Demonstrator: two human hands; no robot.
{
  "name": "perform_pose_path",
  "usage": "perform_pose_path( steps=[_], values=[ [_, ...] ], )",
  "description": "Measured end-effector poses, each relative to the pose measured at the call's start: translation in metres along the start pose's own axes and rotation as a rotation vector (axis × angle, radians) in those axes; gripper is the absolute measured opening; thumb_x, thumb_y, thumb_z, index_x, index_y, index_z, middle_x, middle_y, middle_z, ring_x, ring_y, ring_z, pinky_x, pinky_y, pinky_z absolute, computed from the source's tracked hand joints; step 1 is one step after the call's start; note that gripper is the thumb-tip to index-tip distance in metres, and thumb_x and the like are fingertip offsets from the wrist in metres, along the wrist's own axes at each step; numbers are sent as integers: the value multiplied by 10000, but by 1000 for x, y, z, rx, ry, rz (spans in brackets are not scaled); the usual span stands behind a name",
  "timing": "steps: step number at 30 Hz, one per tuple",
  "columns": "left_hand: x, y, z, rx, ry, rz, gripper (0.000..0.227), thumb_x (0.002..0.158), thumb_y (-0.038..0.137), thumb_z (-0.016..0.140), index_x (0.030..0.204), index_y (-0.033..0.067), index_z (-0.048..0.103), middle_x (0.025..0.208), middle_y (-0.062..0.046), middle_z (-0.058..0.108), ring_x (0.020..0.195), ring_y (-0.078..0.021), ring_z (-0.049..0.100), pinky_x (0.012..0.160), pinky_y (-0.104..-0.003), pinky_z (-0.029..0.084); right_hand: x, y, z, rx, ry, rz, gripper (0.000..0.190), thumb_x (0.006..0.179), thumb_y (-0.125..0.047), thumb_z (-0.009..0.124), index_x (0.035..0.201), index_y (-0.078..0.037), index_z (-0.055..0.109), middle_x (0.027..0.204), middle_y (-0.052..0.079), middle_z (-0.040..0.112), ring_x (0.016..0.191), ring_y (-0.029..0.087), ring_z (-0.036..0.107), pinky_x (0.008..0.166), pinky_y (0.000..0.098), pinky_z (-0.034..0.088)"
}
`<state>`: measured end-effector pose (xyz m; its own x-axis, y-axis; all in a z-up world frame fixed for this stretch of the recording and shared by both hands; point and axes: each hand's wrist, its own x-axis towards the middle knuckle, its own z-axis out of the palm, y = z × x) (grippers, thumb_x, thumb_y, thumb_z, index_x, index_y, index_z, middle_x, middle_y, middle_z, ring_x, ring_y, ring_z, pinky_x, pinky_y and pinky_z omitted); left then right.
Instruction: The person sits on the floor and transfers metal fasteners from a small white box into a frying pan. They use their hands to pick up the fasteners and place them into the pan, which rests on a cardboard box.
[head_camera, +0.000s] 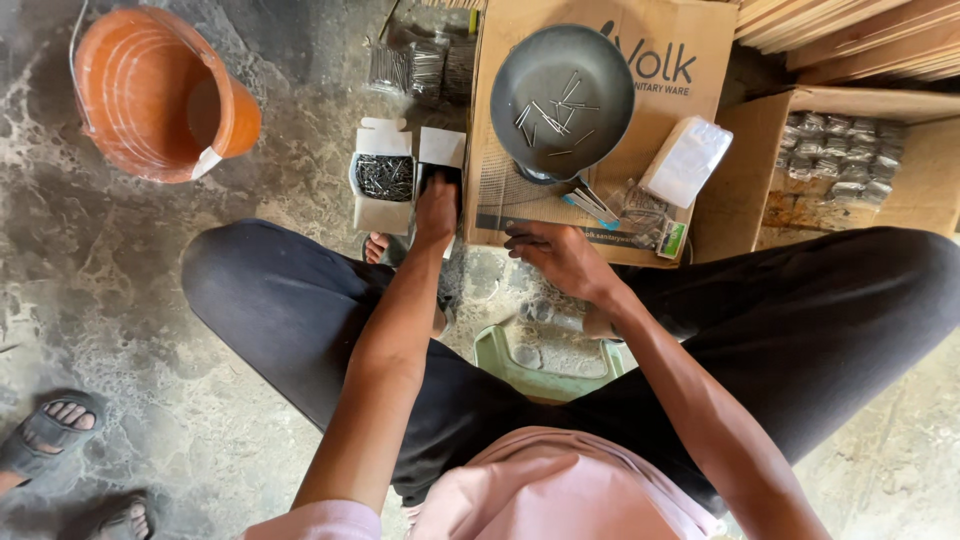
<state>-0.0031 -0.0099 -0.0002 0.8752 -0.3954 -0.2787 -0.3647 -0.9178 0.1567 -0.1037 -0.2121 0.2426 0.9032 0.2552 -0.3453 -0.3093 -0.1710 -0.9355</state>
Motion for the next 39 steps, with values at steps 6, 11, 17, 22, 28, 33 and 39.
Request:
perform_pose_path(
  steps=[6, 11, 17, 22, 28, 33, 39],
  values=[
    [-9, 2, -12, -150, -12, -29, 275, 863, 77, 512, 1099, -62, 538, 926, -207, 594, 845, -344, 625, 672, -415, 537, -5, 7, 3, 80, 69, 92, 312, 826, 7, 557, 1137, 21, 582, 980, 229, 647, 889, 274, 655, 789, 348, 556],
    [-23, 18, -68, -524, 293, -98, 269, 860, 221, 503, 984, -16, 529, 956, -191, 487, 936, -369, 501, 796, -439, 421, 4, 36, 19, 241, 153, 93, 320, 848, 13, 547, 1164, 56, 548, 987, 252, 631, 901, 280, 635, 798, 374, 540],
    [-38, 61, -145, -494, 100, -45, 32, 782, 165, 658, 807, 156, 676, 808, -58, 630, 785, -237, 634, 654, -349, 522, 7, 34, 23, 46, 271, 33, 343, 866, -116, 599, 1193, -24, 558, 994, 211, 636, 959, 313, 610, 777, 423, 545],
    [-59, 87, -197, -806, -169, -51, 115, 739, 185, 699, 854, 188, 701, 831, -78, 686, 838, -236, 663, 707, -334, 534, 3, 26, 32, -136, 333, 99, 343, 883, -266, 571, 1165, -73, 592, 905, 174, 663, 918, 272, 633, 712, 452, 503],
    [-55, 88, -206, -1064, -214, 121, 166, 775, 102, 673, 932, 46, 679, 749, -156, 662, 679, -221, 643, 614, -361, 524, 18, 53, 25, 258, 430, 15, 149, 892, -107, 581, 901, 18, 662, 738, 204, 656, 665, 259, 669, 594, 381, 575],
    [-48, 75, -211, -897, -115, 53, 356, 849, 443, 585, 866, 102, 686, 773, -131, 654, 762, -268, 627, 717, -369, 475, 8, 31, 2, 322, 496, 36, 92, 863, -62, 589, 909, 2, 636, 717, 161, 635, 610, 180, 647, 584, 288, 561],
    [6, 1, -66, -515, -101, -232, 132, 814, 259, 571, 877, 232, 684, 836, -90, 669, 839, -291, 647, 725, -395, 529, 6, 5, -10, 159, 468, -131, 530, 846, 66, 568, 1318, 97, 327, 1268, 306, 443, 1191, 373, 438, 970, 419, 433]
  ],
)
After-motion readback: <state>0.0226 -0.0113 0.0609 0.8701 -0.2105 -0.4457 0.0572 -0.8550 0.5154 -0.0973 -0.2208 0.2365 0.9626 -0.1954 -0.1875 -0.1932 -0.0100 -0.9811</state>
